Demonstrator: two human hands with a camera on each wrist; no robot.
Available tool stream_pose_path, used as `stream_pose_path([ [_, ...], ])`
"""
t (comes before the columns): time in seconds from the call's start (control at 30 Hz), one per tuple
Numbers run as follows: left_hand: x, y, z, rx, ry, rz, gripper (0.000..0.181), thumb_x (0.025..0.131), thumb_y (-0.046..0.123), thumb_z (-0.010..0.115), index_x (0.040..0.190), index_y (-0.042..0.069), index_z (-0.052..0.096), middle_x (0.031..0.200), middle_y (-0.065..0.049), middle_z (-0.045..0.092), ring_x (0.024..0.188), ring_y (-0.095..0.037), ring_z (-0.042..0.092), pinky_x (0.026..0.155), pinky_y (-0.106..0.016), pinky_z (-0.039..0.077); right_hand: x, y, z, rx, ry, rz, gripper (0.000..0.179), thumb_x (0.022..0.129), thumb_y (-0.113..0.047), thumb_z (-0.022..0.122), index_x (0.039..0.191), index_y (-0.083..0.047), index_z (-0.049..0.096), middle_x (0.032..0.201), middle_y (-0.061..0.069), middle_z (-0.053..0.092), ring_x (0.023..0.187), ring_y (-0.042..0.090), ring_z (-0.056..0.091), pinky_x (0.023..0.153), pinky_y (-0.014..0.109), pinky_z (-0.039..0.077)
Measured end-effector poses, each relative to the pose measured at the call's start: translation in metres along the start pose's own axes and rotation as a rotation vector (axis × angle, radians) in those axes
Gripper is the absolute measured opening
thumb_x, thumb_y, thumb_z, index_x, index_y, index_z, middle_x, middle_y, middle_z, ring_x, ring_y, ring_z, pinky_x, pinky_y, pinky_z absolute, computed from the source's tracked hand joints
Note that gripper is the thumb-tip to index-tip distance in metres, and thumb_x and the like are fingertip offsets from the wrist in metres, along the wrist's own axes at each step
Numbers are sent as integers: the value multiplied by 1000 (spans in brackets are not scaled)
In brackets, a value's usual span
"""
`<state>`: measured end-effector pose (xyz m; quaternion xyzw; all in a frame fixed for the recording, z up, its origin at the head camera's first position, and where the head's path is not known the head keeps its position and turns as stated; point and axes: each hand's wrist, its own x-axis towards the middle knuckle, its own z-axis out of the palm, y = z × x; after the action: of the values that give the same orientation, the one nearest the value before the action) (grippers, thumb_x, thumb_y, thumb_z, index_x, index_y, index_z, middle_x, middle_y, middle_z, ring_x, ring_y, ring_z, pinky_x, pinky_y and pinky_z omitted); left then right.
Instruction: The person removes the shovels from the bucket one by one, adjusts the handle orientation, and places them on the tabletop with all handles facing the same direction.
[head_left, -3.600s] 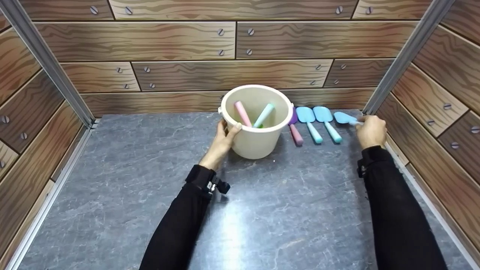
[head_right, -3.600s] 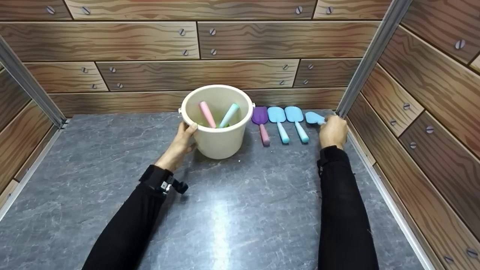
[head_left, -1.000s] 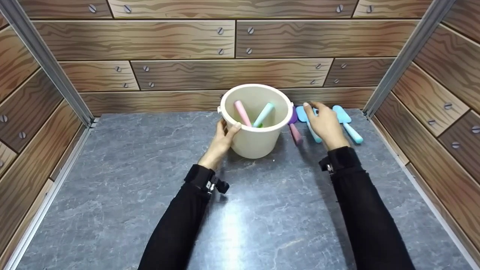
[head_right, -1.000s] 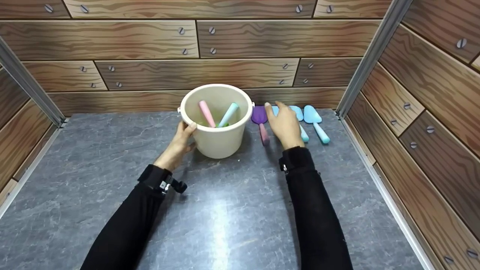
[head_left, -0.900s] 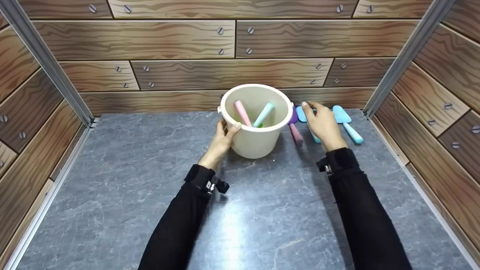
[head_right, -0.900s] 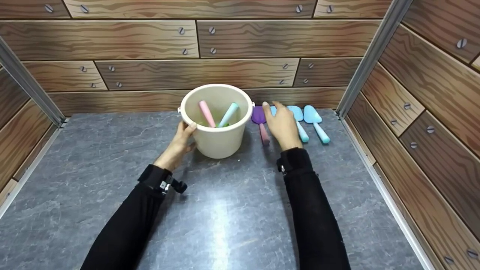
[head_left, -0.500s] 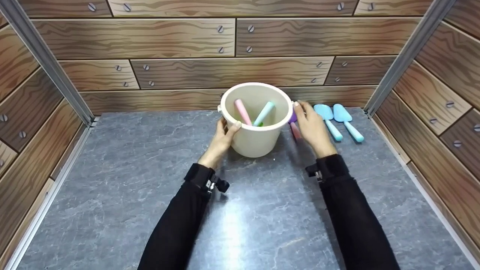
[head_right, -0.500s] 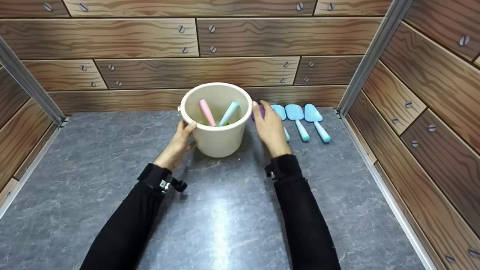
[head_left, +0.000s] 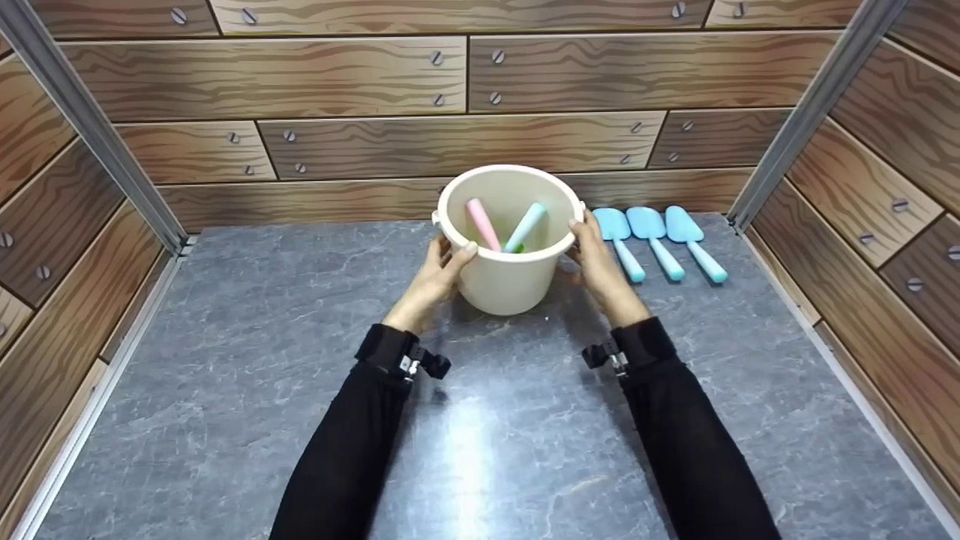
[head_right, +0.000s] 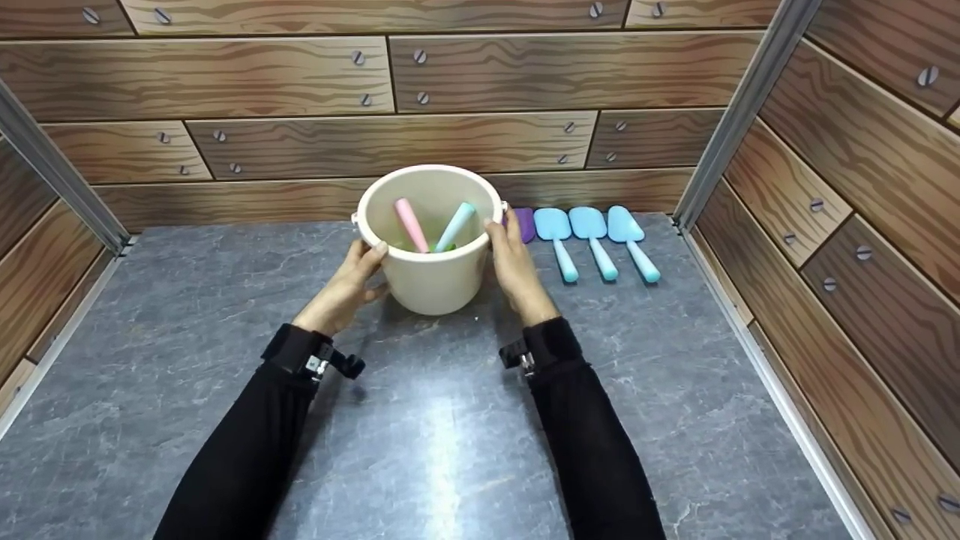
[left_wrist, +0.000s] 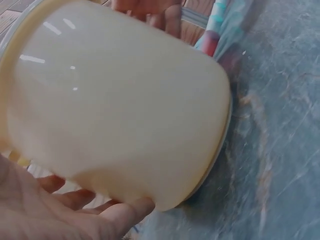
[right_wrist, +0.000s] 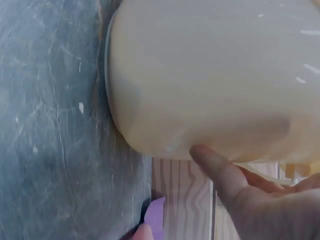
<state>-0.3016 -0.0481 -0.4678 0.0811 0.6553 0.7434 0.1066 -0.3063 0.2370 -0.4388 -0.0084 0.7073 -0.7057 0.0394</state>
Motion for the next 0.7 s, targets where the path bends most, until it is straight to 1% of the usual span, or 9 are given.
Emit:
stream_pose_path([
  [0.03,0,1,-2,24,-4,-2,104,110,46,67,188,8,10,198,-23,10,185,-46,15,148,-71,26,0,0,2,36,-3,12,86,120,-47,36,190,-27,-10,199,22,9,184,49,19,144,77,29],
  [0.13,-2,5,-11,112,-20,-11,101,114,49,64,189,8,10,198,-23,13,185,-45,18,148,-70,29,0,1,4,65,0,30,88,118,-46,37,190,-28,-11,199,20,9,184,49,16,147,78,20],
  [0.23,-5,8,-21,231,-17,2,96,117,55,60,189,8,15,196,-23,22,184,-44,23,150,-66,27,0,2,6,96,3,39,88,117,-44,37,190,-29,-9,199,20,12,185,47,17,147,78,19],
  [0.33,-7,13,-30,357,24,37,88,121,59,53,187,7,26,193,-23,34,182,-44,31,150,-64,26,0,3,8,131,5,32,88,117,-42,37,190,-29,-10,199,19,13,184,46,19,147,77,22],
  [0.4,-8,18,-35,444,73,71,82,122,61,49,184,8,35,189,-22,42,179,-43,38,149,-64,30,0,4,9,145,9,24,88,117,-42,37,190,-29,-11,199,18,14,184,46,20,146,77,23],
  [0.5,-11,25,-40,562,172,134,75,124,60,47,179,9,46,183,-21,53,173,-43,48,146,-63,37,1,5,9,150,11,12,89,116,-42,37,190,-29,-11,199,19,15,184,46,21,146,77,23],
  [0.6,-15,34,-42,698,286,204,70,123,59,50,175,12,54,177,-19,60,168,-41,55,143,-61,42,1,5,8,154,10,6,89,116,-42,38,190,-29,-10,198,20,17,184,47,21,146,78,22],
  [0.7,-21,42,-38,840,394,295,67,120,57,57,172,14,59,173,-15,64,164,-41,58,139,-60,47,1,5,7,159,10,0,89,116,-41,38,190,-28,-9,198,21,18,184,47,21,145,79,22],
])
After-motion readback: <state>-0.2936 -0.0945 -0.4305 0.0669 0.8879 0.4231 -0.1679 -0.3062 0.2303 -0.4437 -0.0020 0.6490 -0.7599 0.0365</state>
